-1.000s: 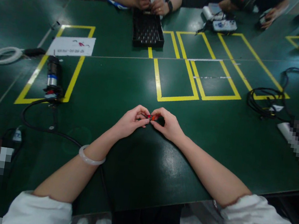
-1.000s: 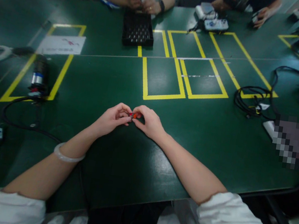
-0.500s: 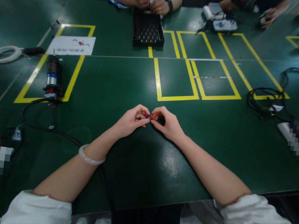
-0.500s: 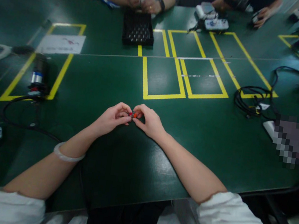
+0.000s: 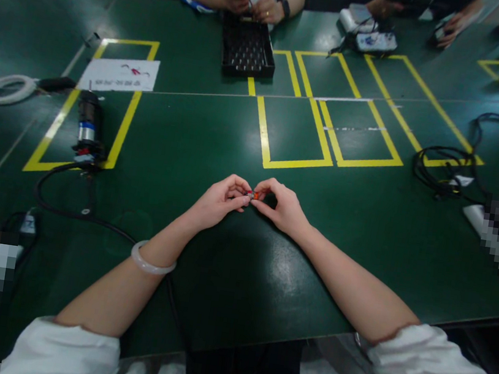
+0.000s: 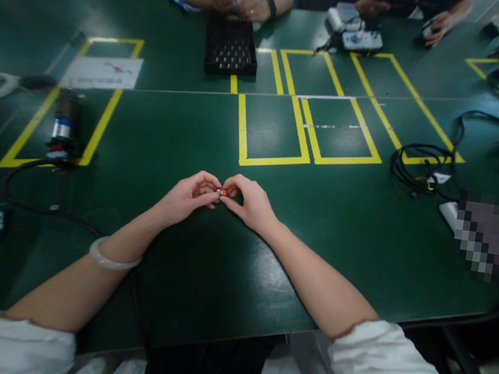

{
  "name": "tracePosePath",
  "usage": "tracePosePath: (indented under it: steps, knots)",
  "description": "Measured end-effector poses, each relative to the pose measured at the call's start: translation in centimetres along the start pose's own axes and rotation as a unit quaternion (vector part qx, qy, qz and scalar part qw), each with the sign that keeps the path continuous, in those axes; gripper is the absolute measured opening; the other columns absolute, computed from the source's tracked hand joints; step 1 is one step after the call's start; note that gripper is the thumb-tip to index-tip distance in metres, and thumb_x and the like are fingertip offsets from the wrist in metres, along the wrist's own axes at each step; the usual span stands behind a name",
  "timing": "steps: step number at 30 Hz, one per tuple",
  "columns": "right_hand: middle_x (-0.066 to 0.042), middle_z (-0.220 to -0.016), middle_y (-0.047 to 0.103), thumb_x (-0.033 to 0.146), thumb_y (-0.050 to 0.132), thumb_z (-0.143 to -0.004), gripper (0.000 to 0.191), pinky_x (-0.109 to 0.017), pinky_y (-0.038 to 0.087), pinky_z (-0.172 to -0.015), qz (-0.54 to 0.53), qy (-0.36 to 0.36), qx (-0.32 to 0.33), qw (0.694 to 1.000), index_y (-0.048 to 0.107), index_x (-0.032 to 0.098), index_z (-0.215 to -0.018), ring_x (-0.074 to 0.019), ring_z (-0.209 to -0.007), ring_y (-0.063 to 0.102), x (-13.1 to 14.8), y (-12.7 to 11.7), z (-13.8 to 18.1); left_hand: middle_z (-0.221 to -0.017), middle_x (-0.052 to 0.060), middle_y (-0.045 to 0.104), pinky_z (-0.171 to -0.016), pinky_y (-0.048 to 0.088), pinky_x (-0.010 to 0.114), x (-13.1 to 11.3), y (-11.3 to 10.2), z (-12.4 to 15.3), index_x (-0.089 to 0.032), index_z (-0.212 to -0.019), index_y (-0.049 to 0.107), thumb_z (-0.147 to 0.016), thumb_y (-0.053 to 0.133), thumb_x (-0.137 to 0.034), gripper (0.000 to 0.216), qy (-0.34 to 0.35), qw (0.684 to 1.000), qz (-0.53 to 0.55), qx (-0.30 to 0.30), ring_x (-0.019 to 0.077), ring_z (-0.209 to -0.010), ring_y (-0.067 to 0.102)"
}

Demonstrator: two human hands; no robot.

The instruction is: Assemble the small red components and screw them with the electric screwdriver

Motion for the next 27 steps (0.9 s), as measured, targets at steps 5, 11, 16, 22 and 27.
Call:
tracePosePath:
  steps: [5,11,16,22,27]
  knots:
    - [-0.002,-0.092,0.067,0.019,0.068,-0.085,0.020,-0.031,0.048,-0.079,0.000,-0.005,0.004,1.000,0.056,0.020,-0.100,-0.0160,-0.081,0.065,0.09,0.10,-0.05,-0.090,0.003,0.061,-0.067,0.055,0.024,-0.13,-0.03,0.07,-0.014,-0.102,0.056,-0.083,0.071,-0.035,0.032,-0.003,1.000,-0.011,-0.004,0.0130,-0.081,0.062]
    - [-0.001,-0.087,0.067,0.017,0.063,-0.085,0.013,-0.029,0.048,-0.077,0.011,-0.005,0.005,1.000,0.055,0.020,-0.095,-0.0153,-0.079,0.064,0.12,0.14,-0.10,-0.087,0.003,0.061,-0.069,0.055,0.025,0.07,0.05,0.00,-0.014,-0.101,0.057,-0.082,0.072,-0.038,0.034,-0.003,1.000,-0.017,0.002,0.0141,-0.081,0.062]
    - [-0.001,-0.086,0.067,0.018,0.063,-0.083,0.013,-0.029,0.048,-0.076,0.022,0.004,0.007,1.000,0.055,0.020,-0.093,-0.0152,-0.078,0.063,0.11,0.09,-0.06,-0.089,0.003,0.061,-0.068,0.055,0.024,0.17,0.15,0.00,-0.014,-0.100,0.058,-0.082,0.072,-0.039,0.034,0.000,1.000,-0.013,0.007,0.0135,-0.081,0.061]
    - [-0.001,-0.085,0.068,0.018,0.064,-0.083,0.012,-0.029,0.048,-0.078,0.027,0.014,0.011,0.999,0.056,0.020,-0.092,-0.0153,-0.078,0.064,0.19,-0.02,-0.09,-0.089,0.003,0.061,-0.070,0.054,0.025,0.30,0.20,0.06,-0.015,-0.101,0.058,-0.083,0.072,-0.040,0.034,-0.001,1.000,-0.015,0.013,0.0141,-0.083,0.062]
    - [-0.001,-0.086,0.068,0.019,0.063,-0.083,0.013,-0.029,0.048,-0.078,0.019,0.016,0.013,1.000,0.055,0.021,-0.093,-0.0156,-0.079,0.064,0.04,0.11,-0.10,-0.089,0.003,0.061,-0.070,0.055,0.025,0.11,0.14,0.08,-0.014,-0.100,0.058,-0.083,0.071,-0.039,0.033,0.001,1.000,-0.017,0.011,0.0136,-0.082,0.061]
Point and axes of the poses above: each hand's wrist, its own z-axis away from the middle knuckle, its own y-axis out of the palm, x = y × z, the point moved 10 cm from there along -z, towards the middle knuckle
